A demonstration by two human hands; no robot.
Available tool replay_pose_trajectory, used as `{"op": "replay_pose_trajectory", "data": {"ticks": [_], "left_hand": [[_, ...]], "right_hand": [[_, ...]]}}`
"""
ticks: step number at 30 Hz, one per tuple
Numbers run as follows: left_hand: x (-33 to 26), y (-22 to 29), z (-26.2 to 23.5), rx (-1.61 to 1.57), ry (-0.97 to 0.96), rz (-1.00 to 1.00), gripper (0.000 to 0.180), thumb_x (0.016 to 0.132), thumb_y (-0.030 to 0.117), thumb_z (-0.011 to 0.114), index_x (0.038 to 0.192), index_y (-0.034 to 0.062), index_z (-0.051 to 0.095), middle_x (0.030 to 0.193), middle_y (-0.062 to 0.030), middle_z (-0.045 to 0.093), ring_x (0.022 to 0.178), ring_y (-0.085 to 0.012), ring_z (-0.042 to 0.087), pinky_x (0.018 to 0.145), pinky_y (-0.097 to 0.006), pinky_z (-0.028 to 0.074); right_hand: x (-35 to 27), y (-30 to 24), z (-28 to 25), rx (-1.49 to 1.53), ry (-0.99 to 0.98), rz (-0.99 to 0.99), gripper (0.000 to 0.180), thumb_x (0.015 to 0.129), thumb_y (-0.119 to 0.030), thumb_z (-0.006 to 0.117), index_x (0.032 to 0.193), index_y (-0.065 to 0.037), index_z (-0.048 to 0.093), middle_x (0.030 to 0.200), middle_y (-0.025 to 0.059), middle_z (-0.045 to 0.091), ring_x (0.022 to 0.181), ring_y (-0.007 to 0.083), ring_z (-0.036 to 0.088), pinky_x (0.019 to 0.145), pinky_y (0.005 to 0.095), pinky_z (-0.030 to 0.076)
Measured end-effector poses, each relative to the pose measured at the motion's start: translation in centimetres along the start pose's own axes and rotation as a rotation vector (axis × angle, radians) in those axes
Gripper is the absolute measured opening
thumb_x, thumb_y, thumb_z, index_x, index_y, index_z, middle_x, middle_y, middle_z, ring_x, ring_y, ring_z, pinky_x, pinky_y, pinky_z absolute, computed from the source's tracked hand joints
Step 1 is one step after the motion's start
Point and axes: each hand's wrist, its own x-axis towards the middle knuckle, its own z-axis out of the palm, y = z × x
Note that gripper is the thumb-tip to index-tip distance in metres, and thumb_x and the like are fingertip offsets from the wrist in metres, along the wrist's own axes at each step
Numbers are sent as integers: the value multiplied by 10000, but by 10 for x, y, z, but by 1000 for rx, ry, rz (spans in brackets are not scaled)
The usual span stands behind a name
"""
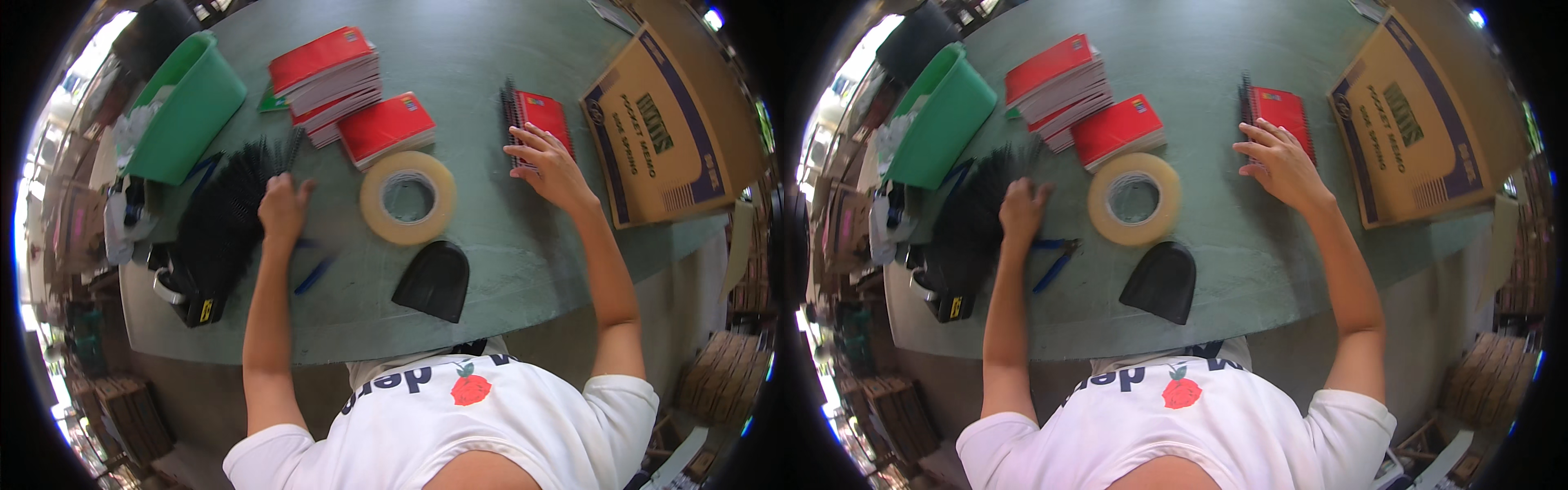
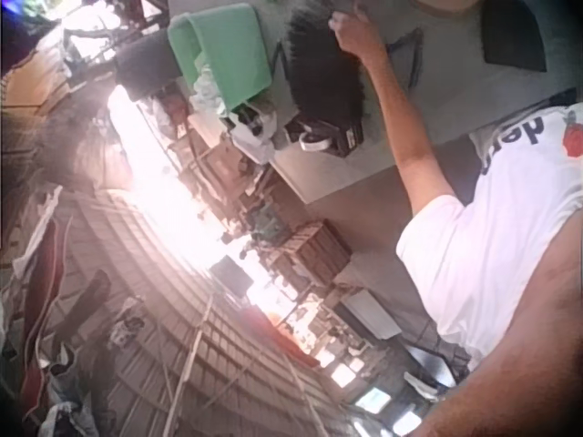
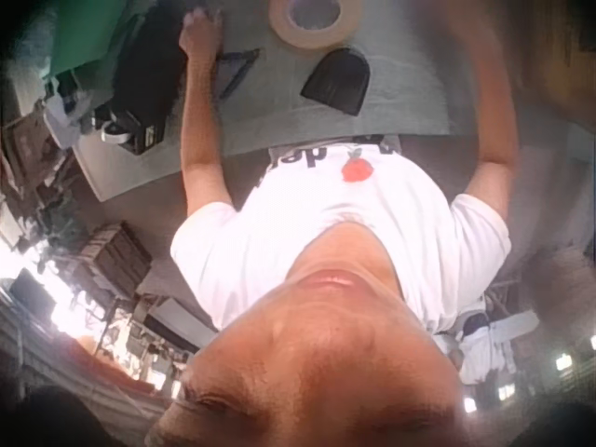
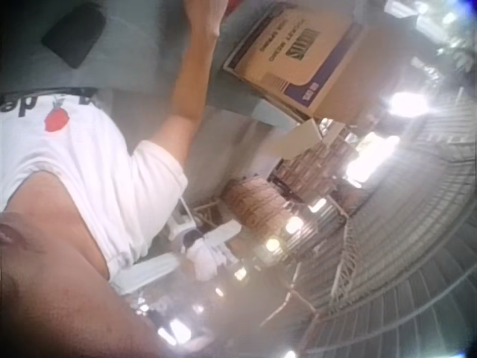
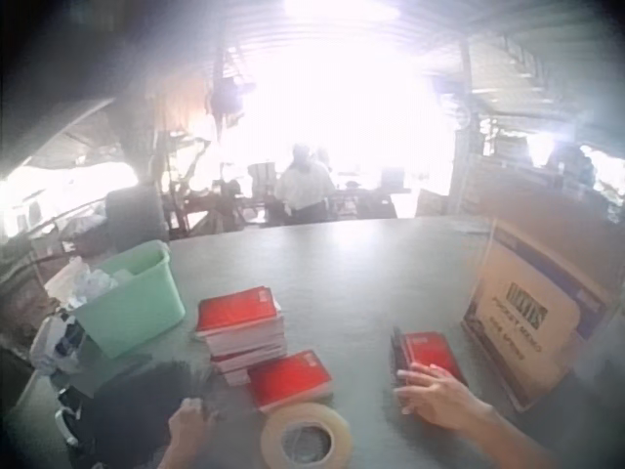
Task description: The person inserts a metal spiral coil into the punched holes of red notebooks and trims the excess wire using a pair of pliers.
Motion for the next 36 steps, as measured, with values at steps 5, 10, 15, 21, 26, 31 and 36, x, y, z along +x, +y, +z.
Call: {"op": "replay_pose_trajectory", "data": {"ticks": [5,10,15,21,26,31,36], "left_hand": [[16,20,13,75,-127,-10,368,890,378,554,934,13,542,879,-171,639,789,-354,659,656,-457,527],[8,13,-10,76,-143,-141,339,885,323,570,954,-6,523,868,-191,633,764,-367,662,667,-453,533],[0,0,2,70,-66,-88,314,888,272,568,1002,-11,493,911,-217,616,774,-363,666,656,-432,542],[5,8,-2,28,-49,-54,289,878,244,579,990,-11,502,898,-231,623,767,-364,667,669,-417,542],[-4,16,-23,32,-207,-121,263,869,250,570,927,-5,546,809,-229,657,782,-388,661,706,-447,530],[-1,21,-60,-51,-22,-243,284,881,294,531,850,18,590,796,-230,654,796,-424,636,710,-493,501],[2,6,-93,94,74,-293,244,900,272,551,919,35,604,773,-199,658,726,-333,665,689,-416,523]], "right_hand": [[71,-67,30,237,139,-305,218,763,-51,649,974,-97,680,1001,59,664,994,265,604,856,390,487],[153,-107,61,72,-85,-554,284,731,-113,684,1014,-95,666,1029,62,622,1034,251,563,887,388,448],[167,-110,62,156,-313,-426,379,732,-186,708,1090,-89,631,1091,62,597,1085,276,532,911,399,427],[158,-112,67,24,-301,-437,442,726,-201,710,1138,-94,591,1097,71,589,1038,288,548,884,392,456],[154,-121,82,-47,-226,-373,421,732,-175,697,1132,-101,589,1107,74,595,995,293,563,854,382,480],[156,-126,90,-97,-174,-308,377,750,-171,682,1107,-81,602,1079,95,616,956,286,600,842,384,486],[159,-113,76,152,-119,-303,260,779,-133,648,1029,-65,628,924,88,662,887,282,625,806,401,495]]}}
